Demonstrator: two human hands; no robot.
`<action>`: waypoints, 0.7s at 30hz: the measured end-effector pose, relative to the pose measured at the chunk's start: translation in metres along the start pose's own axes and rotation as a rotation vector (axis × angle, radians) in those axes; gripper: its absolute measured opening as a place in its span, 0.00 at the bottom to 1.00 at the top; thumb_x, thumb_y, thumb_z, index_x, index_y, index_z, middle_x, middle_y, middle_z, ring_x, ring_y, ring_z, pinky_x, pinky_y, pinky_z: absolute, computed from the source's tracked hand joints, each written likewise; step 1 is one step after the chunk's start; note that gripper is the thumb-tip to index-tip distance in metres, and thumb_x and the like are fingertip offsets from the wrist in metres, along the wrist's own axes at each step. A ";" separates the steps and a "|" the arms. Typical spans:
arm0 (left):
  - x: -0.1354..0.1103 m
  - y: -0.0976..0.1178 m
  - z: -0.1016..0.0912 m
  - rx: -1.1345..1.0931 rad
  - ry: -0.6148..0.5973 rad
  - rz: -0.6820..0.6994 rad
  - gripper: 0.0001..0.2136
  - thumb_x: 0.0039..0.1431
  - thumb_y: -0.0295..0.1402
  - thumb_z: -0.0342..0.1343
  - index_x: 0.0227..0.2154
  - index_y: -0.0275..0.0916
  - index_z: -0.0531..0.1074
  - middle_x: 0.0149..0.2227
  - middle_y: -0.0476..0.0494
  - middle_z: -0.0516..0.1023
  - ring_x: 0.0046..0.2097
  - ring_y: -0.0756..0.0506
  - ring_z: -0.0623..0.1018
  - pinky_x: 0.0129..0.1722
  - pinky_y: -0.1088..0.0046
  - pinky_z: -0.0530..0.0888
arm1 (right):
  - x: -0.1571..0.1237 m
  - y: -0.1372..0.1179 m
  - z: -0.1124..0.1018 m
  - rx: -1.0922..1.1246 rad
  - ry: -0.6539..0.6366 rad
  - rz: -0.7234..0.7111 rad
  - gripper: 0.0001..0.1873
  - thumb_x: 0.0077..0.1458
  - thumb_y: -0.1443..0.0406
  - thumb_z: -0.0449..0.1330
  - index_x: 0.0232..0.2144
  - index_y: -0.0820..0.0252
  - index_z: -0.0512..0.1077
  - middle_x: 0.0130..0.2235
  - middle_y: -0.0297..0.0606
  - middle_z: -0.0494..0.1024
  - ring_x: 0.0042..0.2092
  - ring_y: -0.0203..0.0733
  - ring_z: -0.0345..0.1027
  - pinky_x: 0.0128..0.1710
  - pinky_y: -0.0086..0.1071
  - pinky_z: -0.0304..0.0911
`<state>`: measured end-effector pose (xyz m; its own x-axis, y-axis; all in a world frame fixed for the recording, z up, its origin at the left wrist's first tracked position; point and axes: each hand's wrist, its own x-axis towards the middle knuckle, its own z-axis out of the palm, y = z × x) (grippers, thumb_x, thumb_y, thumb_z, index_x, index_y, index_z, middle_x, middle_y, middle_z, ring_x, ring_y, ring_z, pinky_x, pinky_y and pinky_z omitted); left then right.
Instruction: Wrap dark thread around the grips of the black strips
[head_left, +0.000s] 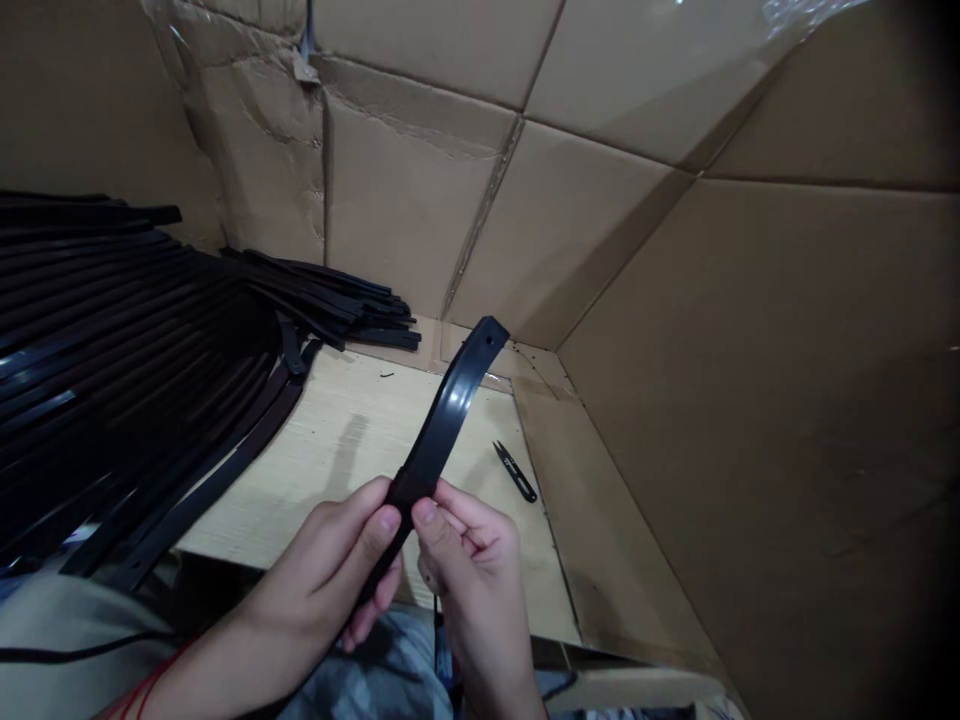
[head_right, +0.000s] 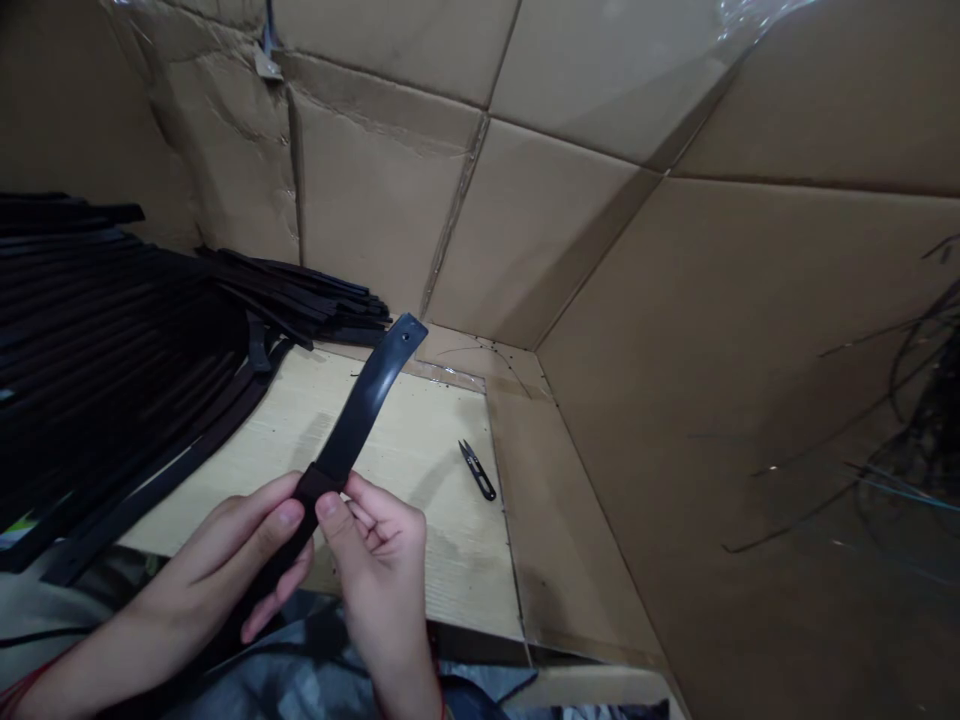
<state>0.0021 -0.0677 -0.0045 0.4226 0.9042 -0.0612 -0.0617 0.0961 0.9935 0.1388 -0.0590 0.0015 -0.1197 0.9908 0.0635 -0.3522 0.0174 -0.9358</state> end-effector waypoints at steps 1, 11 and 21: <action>-0.001 -0.001 0.000 -0.074 -0.017 -0.014 0.16 0.65 0.48 0.46 0.33 0.40 0.65 0.21 0.53 0.69 0.18 0.54 0.66 0.17 0.82 0.64 | -0.001 0.002 -0.003 0.002 0.003 -0.006 0.10 0.55 0.59 0.66 0.31 0.62 0.80 0.16 0.23 0.54 0.17 0.25 0.36 0.14 0.22 0.40; 0.011 -0.006 -0.007 -0.017 -0.123 -0.008 0.24 0.62 0.53 0.46 0.49 0.37 0.64 0.23 0.49 0.73 0.21 0.50 0.72 0.21 0.78 0.69 | 0.001 0.007 -0.015 0.081 0.103 0.030 0.18 0.49 0.55 0.69 0.37 0.63 0.80 0.17 0.27 0.62 0.18 0.25 0.41 0.17 0.23 0.36; 0.006 -0.013 0.005 0.762 0.182 0.225 0.12 0.67 0.37 0.39 0.39 0.40 0.67 0.25 0.46 0.75 0.25 0.45 0.75 0.26 0.72 0.69 | -0.008 0.013 -0.004 -0.032 0.155 0.040 0.16 0.50 0.56 0.68 0.34 0.64 0.79 0.18 0.23 0.51 0.19 0.26 0.34 0.16 0.25 0.33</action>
<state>0.0102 -0.0653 -0.0169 0.3156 0.9280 0.1980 0.5326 -0.3459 0.7724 0.1392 -0.0659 -0.0123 0.0125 0.9996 -0.0255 -0.3199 -0.0201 -0.9472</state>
